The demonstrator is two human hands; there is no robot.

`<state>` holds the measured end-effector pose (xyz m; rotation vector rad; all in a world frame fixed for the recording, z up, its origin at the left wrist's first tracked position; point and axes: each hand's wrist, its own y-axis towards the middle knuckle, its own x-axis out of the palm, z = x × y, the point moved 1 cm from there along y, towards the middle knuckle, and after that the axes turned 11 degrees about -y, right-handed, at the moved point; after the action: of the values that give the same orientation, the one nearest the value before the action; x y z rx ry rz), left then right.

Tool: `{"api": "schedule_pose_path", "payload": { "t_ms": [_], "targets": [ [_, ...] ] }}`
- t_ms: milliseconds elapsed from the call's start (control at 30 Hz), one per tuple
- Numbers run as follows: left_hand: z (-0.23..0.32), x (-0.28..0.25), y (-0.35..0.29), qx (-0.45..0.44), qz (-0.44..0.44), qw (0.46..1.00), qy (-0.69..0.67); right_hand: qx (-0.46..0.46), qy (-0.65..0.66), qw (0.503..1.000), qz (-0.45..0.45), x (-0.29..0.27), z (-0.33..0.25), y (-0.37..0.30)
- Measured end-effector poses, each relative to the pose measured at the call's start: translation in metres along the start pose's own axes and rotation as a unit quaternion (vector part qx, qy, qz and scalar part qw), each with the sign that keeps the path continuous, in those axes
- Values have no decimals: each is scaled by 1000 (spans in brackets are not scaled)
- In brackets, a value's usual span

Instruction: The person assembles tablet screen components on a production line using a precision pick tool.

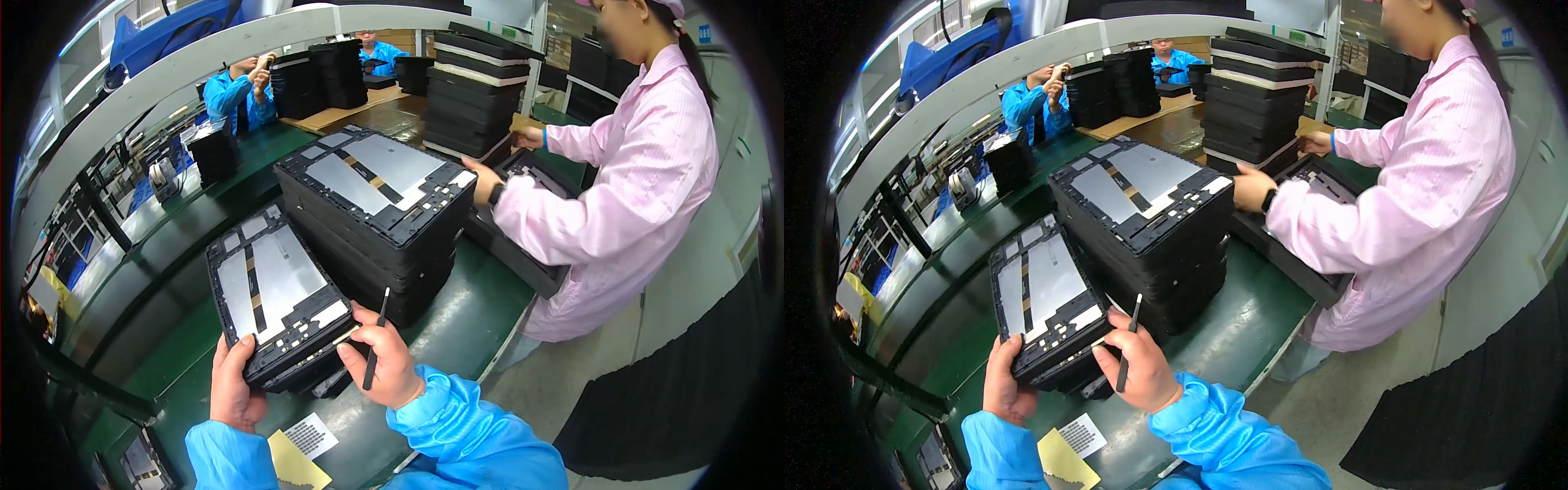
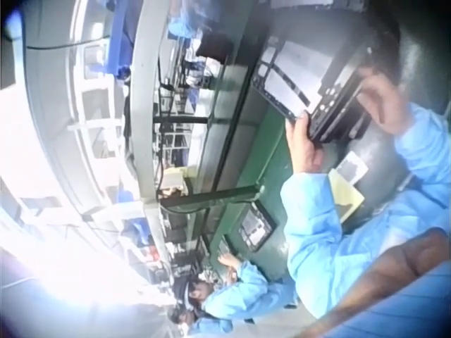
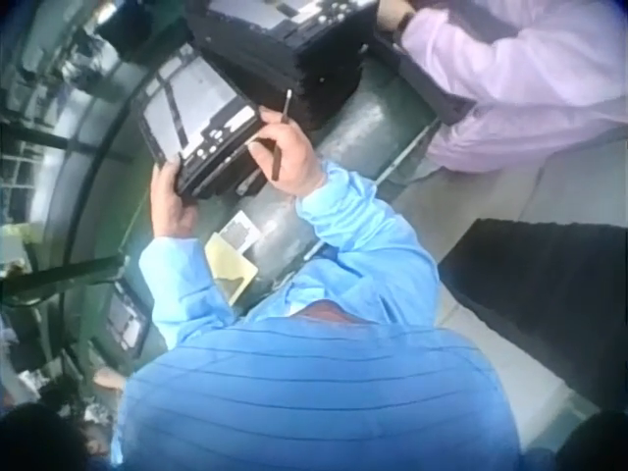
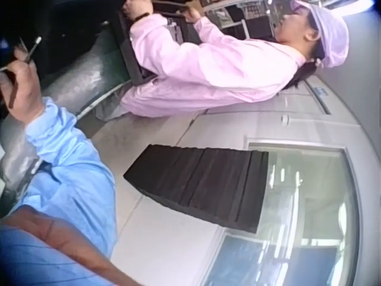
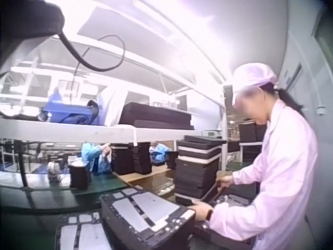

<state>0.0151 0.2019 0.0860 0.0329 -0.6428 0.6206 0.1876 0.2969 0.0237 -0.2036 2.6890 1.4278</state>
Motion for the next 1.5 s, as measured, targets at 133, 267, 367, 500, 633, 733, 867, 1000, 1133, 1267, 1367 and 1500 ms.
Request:
{"api": "schedule_pose_path", "payload": {
  "t_ms": [133, 267, 367, 500, 633, 733, 867, 1000, 1133, 1267, 1367, 1500],
  "targets": [
    [-2, -2, -1, 23, -17, 1000, 10, 8, 20, 1000, 22, 7, -1, -2],
    [-2, -3, -5, 39, -23, 999, 14, 8, 28, 999, 28, 8, -5, -2],
    [-3, -4, -9, 46, -18, 999, 0, 5, 14, 1000, 28, 11, -8, -3],
    [-5, -13, -8, 43, -27, 998, -27, 49, 14, 998, 39, 16, -8, -13],
    [-5, -9, -10, 39, -49, 997, -44, 28, 29, 998, 47, 15, -8, -13],
    [-3, -11, -16, 58, -23, 997, -39, 9, 41, 998, 36, 20, -9, -14],
    [1, -6, -17, 43, -29, 997, -48, 12, 83, 996, 20, 21, -11, -14],
    [0, -7, -15, 40, -29, 998, -42, 9, 103, 995, 6, 20, -12, -9],
    [-3, -1, -18, 40, -46, 997, -54, 6, 124, 992, 13, 16, -18, -1],
    [-15, 2, -13, 30, -74, 994, -75, 19, 113, 993, 39, 12, -12, -1],
    [-13, 3, -14, 27, -87, 992, -82, 25, 114, 992, 37, 10, -11, 0],
    [-10, 0, -19, 33, -91, 991, -97, 3, 130, 991, 25, 10, -14, 2]
  ]
}}
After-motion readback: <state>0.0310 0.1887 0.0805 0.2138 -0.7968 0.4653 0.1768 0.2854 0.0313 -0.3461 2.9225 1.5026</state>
